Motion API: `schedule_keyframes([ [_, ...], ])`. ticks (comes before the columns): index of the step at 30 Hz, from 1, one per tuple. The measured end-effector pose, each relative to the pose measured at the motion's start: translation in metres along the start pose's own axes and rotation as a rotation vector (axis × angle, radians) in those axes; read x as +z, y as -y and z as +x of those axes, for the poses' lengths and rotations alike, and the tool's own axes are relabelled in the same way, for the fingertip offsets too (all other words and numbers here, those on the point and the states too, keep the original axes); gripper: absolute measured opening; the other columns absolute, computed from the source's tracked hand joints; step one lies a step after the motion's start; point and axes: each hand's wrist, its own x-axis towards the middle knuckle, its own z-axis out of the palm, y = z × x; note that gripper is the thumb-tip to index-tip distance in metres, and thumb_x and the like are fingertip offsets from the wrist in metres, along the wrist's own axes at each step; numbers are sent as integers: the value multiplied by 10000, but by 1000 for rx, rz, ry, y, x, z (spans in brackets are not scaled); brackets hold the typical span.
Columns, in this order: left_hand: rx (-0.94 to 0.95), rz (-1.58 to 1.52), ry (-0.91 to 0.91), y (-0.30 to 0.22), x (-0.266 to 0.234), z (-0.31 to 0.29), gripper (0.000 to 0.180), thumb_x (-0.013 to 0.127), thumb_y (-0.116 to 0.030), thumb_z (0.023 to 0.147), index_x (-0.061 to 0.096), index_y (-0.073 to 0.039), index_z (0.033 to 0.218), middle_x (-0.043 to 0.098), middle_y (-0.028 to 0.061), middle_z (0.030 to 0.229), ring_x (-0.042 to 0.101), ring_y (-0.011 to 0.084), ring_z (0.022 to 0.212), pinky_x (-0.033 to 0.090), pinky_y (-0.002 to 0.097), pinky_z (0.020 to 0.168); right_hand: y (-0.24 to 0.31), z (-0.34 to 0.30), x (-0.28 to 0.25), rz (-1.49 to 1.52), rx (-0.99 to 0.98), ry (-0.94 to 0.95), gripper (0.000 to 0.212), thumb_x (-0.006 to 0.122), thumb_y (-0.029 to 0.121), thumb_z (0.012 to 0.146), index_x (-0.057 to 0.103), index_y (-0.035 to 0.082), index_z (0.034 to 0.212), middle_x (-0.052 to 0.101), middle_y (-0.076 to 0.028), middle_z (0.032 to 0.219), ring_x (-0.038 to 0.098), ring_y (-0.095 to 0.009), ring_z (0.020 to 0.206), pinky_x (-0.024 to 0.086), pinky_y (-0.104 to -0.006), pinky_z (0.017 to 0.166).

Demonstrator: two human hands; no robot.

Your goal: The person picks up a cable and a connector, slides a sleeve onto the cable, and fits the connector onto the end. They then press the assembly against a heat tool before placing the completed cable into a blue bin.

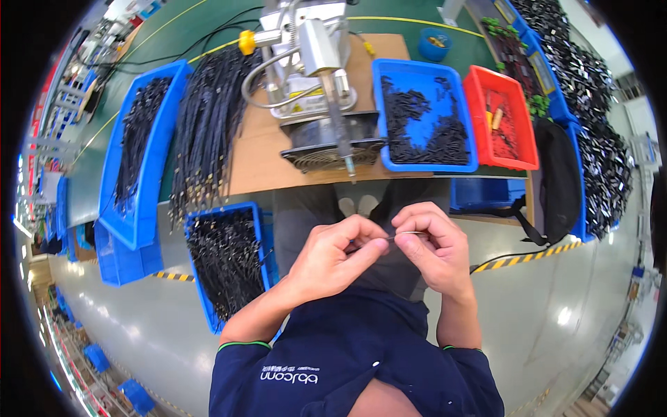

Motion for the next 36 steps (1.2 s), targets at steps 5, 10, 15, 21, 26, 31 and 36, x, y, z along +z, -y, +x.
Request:
schedule_keyframes([
  [5, 36, 11, -6, 6, 1, 1, 118, 709, -96, 1050, 706, 19, 1078, 783, 30, 887, 642, 17, 733, 501, 206, 654, 15, 20, -50, -149, -172, -462, 28, 680, 29, 1057, 701, 12, 1060, 681, 1, 1010, 583, -41, 847, 469, -202, 735],
  [10, -29, -5, -15, 7, -5, -5, 89, 684, -73, 1045, 681, 17, 1051, 783, 34, 910, 545, -7, 680, 437, 197, 614, 4, 56, -120, -603, -172, -763, 210, 701, 106, 1066, 770, -2, 1232, 745, -1, 1039, 618, -46, 866, 499, -217, 780],
  [15, -103, -57, -28, 19, -18, -16, 89, 640, -78, 1064, 656, 9, 1071, 775, 71, 1011, 558, 8, 771, 450, 206, 675, 3, 31, -100, -289, -58, -764, 191, 697, 106, 1063, 780, -1, 1199, 740, -39, 1052, 627, -49, 890, 492, -210, 800],
  [21, -168, -278, 116, 2, -24, -7, 96, 609, -92, 1091, 639, -1, 1105, 751, 91, 1095, 669, 100, 988, 520, 270, 886, 11, 4, -25, -114, -29, 53, 373, 908, -9, 811, 795, -10, 1166, 724, -87, 1140, 598, -51, 816, 421, -181, 623],
  [26, -78, -97, -14, 6, -18, -1, 133, 715, -95, 1029, 681, -5, 1120, 742, 30, 937, 601, 40, 737, 490, 237, 651, -15, 6, -3, -137, -183, 46, 242, 848, -44, 859, 797, -24, 1094, 743, -75, 1069, 489, -4, 661, 332, -199, 527],
  [31, 351, 259, -191, 8, -12, 6, 292, 822, -21, 921, 724, -20, 1196, 732, 72, 989, 606, 84, 729, 473, 241, 598, -20, 2, 5, -88, -78, -1, 194, 824, -27, 893, 794, -29, 1084, 740, -74, 1037, 476, -13, 652, 326, -201, 532],
  [36, 276, 313, -185, 5, -14, 4, 165, 818, -36, 929, 751, -4, 1076, 709, 51, 905, 515, 66, 606, 406, 241, 542, -28, -1, 17, -6, -77, -51, 188, 806, -24, 912, 794, -32, 1099, 735, -65, 1053, 472, -9, 665, 327, -196, 555],
])
